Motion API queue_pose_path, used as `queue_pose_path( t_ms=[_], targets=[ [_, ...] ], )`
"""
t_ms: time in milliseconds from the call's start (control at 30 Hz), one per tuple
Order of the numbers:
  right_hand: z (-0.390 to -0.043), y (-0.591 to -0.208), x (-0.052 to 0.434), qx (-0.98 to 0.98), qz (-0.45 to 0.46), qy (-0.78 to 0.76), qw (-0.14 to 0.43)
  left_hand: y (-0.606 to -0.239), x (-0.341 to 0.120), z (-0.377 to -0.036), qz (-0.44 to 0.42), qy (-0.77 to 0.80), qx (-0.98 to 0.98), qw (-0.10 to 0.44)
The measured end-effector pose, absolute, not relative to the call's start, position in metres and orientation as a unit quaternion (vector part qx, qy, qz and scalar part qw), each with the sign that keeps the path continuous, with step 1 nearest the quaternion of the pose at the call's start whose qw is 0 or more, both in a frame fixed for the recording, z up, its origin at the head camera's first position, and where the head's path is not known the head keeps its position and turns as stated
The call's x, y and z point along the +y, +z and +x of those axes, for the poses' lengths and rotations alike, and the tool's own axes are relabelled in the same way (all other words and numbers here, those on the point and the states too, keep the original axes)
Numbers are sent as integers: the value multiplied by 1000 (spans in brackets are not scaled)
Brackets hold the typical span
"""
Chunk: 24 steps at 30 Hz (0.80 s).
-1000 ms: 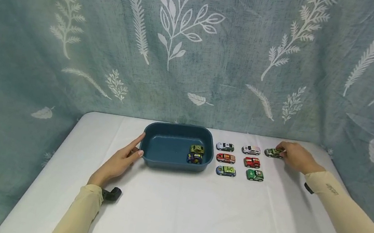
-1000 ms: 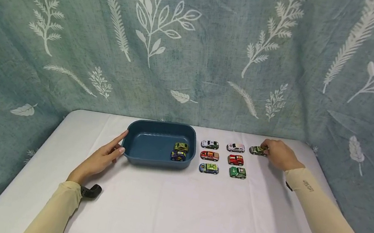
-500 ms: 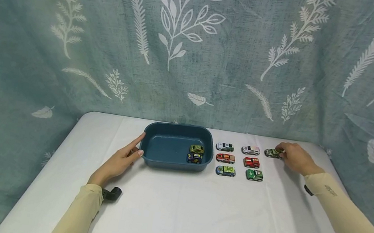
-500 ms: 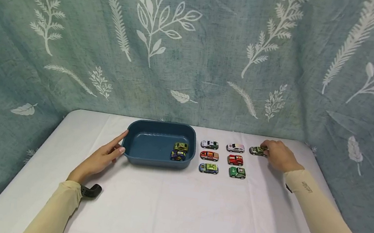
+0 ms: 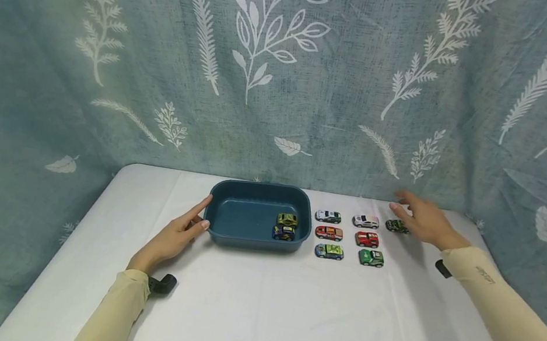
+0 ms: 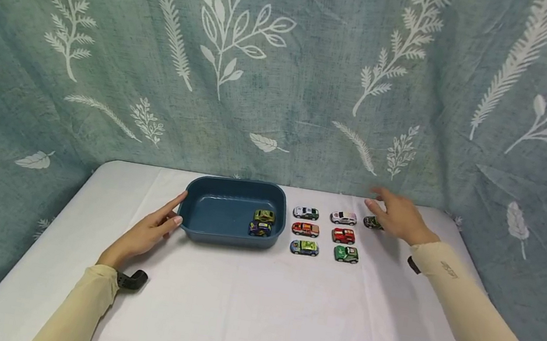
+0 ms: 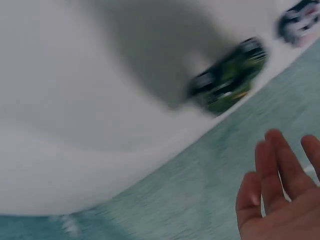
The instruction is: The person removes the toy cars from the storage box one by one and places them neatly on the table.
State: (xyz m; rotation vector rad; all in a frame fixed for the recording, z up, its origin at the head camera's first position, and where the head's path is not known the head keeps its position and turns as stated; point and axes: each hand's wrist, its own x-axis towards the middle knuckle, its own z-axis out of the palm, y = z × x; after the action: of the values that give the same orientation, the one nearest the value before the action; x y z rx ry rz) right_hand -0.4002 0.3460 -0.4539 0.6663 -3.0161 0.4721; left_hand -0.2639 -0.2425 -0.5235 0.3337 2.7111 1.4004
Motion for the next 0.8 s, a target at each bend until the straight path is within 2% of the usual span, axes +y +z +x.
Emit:
queue_pose_path(
  t_ms=[100, 200, 667, 800],
  targets=[
    [-399, -450, 318, -961, 225, 159, 39, -524, -244, -264, 111, 458, 881, 36],
    [-395, -448, 291, -956, 236, 170, 47, -524, -244, -264, 113, 462, 879, 37],
    [-380, -455, 186, -908, 298, 295, -22, -525, -244, -266, 110, 460, 880, 35],
    [-380, -461, 165, -907, 320, 274, -17, -524, -244, -265, 109, 461, 880, 36]
  ],
)
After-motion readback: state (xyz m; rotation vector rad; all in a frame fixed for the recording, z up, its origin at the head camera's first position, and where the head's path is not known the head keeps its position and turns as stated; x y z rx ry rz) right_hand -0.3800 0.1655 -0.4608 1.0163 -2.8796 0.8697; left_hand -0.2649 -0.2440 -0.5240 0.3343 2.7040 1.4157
